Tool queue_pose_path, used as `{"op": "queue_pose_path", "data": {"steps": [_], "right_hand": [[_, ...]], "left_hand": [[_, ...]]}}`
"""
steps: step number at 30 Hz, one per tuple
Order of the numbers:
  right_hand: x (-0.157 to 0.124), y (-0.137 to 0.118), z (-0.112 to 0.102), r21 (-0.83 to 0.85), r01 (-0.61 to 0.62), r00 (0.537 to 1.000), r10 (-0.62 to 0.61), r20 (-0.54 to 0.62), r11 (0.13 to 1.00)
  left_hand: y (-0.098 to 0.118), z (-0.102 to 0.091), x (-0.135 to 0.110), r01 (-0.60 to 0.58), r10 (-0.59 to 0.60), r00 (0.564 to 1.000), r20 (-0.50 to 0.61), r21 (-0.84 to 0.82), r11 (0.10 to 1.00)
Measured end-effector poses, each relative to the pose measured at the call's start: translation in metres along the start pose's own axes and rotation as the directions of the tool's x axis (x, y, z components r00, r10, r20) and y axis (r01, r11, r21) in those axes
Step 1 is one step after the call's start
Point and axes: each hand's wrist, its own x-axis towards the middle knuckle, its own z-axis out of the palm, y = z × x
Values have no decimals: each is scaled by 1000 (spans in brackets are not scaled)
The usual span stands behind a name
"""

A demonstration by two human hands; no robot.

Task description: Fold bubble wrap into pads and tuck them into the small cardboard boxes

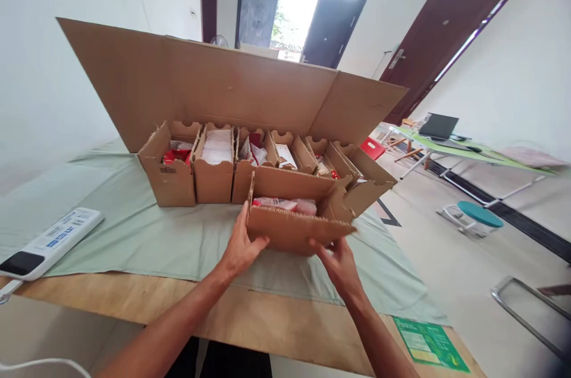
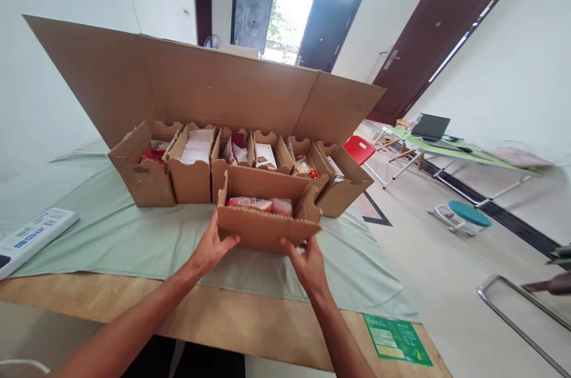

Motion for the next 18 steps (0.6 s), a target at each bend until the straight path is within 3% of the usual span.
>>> {"op": "queue_pose_path", "data": {"steps": [3,6,9,11,13,15,18], "right_hand": [[-50,-4,-11,-69,5,1000,-6,-19,998],[-74,-25,2,-59,35,999,-33,22,998],[-61,-50,38,36,81,988,-85,129,996],[-48,-56,55,89,79,985,-92,144,993],[-44,-52,58,99,49,989,-62,135,994],[-50,-41,48,51,13,992,-20,128,999],[-63,-29,27,-71,0,995,7,95,997]], "left_hand": [[10,-15,-59,76,-76,997,-29,-8,997],[21,-47,-95,162,-161,983,-83,-3,987],[28,-82,-85,185,-175,962,-209,27,982],[31,-93,-69,147,-130,959,-254,50,988],[30,-90,-63,101,-83,965,-251,63,993],[28,-77,-71,103,-83,969,-232,74,992],[21,-55,-97,216,-196,954,-227,69,974]]}}
